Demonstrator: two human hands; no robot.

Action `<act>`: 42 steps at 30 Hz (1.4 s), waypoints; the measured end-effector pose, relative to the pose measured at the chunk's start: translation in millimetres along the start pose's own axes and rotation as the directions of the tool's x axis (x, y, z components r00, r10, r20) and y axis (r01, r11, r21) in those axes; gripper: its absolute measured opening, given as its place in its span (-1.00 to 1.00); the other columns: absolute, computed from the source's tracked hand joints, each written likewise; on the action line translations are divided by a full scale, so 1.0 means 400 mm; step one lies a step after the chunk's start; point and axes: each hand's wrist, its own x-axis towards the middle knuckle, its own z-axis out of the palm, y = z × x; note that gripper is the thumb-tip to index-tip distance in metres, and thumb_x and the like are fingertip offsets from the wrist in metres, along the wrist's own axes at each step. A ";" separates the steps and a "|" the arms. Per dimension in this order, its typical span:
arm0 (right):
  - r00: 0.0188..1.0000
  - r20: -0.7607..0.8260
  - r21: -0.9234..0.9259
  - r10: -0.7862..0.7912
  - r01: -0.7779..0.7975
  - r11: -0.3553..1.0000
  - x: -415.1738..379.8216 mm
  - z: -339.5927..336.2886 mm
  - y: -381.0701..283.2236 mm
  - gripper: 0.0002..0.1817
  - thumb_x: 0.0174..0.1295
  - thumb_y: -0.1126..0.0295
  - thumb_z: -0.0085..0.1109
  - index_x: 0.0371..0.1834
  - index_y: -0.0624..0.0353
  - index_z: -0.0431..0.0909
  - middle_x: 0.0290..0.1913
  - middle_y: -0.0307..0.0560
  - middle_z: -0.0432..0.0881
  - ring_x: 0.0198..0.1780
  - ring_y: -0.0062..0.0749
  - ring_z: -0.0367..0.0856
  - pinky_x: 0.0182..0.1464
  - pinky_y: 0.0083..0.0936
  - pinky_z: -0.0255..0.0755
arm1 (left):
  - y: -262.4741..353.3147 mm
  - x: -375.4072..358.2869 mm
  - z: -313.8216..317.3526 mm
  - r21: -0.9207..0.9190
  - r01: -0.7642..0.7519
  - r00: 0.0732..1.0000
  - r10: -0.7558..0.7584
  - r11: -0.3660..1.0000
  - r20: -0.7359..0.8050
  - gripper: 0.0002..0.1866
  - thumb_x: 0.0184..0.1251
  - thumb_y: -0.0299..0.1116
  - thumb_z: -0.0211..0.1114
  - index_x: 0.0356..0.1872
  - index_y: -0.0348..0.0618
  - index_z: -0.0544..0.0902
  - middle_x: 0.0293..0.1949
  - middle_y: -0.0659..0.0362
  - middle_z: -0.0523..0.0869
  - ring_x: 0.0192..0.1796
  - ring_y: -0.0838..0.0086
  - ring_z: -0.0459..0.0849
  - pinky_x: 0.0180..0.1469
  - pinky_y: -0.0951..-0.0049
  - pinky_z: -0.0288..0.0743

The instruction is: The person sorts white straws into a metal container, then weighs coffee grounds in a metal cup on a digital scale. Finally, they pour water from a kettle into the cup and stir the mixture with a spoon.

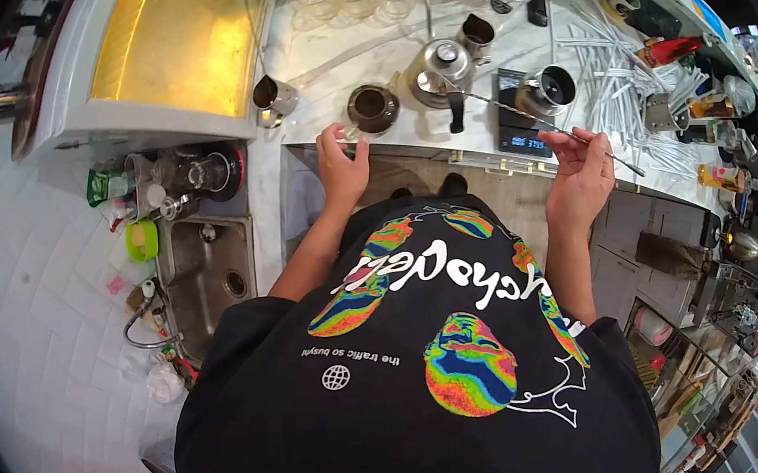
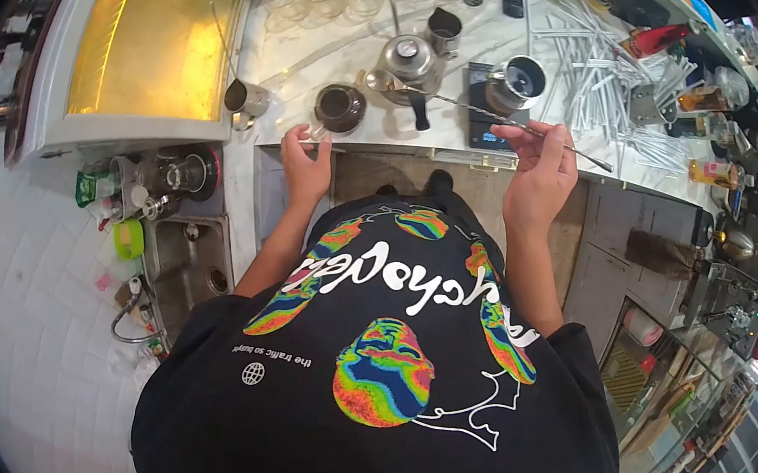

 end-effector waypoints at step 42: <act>0.678 0.621 -0.308 -0.392 0.672 0.674 -0.237 0.328 0.005 -0.80 0.62 0.47 0.04 -0.15 0.31 0.63 -0.28 -0.01 0.83 -0.19 -0.20 0.83 0.18 -0.09 0.59 | -0.023 0.032 -0.227 -0.847 0.451 0.882 0.003 0.283 0.471 -0.67 0.62 -0.44 0.09 -0.49 -0.22 0.51 0.23 0.07 0.68 0.05 0.48 0.72 0.25 0.33 0.59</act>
